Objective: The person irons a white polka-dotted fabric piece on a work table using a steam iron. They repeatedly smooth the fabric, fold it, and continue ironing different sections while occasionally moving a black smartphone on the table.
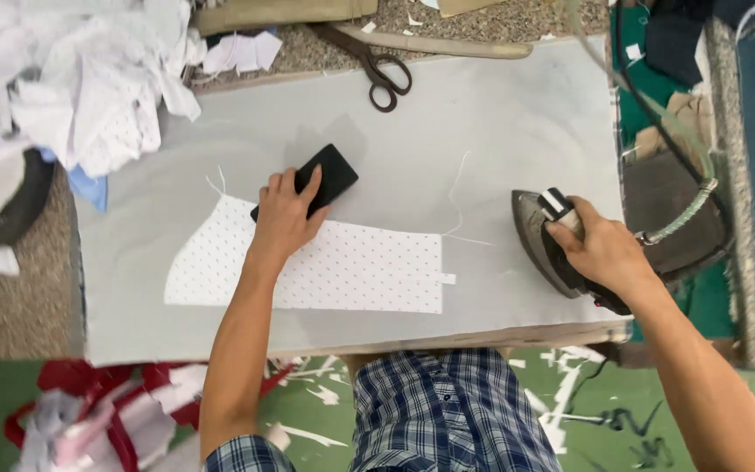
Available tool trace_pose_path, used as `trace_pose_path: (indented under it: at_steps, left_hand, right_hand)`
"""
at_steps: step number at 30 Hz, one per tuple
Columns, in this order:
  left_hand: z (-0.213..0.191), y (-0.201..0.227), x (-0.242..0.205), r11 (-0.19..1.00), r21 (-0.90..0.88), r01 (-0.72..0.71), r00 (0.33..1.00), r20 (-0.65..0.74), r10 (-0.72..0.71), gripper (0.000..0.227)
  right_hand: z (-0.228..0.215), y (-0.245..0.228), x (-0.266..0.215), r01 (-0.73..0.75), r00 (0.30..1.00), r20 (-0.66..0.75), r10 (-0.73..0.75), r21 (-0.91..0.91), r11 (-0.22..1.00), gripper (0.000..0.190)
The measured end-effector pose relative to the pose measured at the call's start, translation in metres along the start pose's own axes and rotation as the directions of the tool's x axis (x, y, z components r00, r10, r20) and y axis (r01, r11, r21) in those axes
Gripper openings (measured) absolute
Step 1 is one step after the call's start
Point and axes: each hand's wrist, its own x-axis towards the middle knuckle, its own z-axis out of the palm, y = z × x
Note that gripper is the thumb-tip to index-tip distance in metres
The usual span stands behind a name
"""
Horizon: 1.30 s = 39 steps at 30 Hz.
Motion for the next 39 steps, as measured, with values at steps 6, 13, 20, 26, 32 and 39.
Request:
trace_pose_path:
  at_steps: [6,13,20,26,32,39]
  left_hand:
    - [-0.007,-0.037,-0.047,0.899,-0.298,-0.321,0.932,0.069,0.356,0.067]
    - [0.013,-0.04,-0.099,0.813,-0.346,-0.469,0.847,0.084,0.525,0.058]
    - [0.024,-0.039,-0.101,0.742,-0.406,-0.533,0.837,-0.123,0.534,0.053]
    - [0.023,-0.04,-0.099,0.729,-0.431,-0.532,0.84,-0.166,0.516,0.056]
    - [0.022,-0.041,-0.1,0.716,-0.474,-0.512,0.849,-0.154,0.506,0.057]
    - [0.036,-0.045,-0.104,0.711,-0.469,-0.524,0.843,-0.164,0.513,0.062]
  right_hand:
    - [0.093,-0.112,-0.079,-0.041,0.937,-0.35,0.019,-0.055,0.998,0.06]
    - [0.194,-0.207,-0.086,0.005,0.952,-0.304,0.018,0.075,0.997,0.052]
    - [0.208,-0.244,-0.089,-0.065,0.929,-0.356,0.101,0.111,0.992,0.049]
    - [0.204,-0.249,-0.06,-0.195,0.838,-0.526,0.145,-0.042,0.98,0.042]
    - [0.203,-0.246,-0.044,-0.239,0.775,-0.612,0.158,-0.053,0.97,0.037]
    - [0.212,-0.246,-0.062,-0.206,0.776,-0.591,0.221,0.095,0.974,0.039]
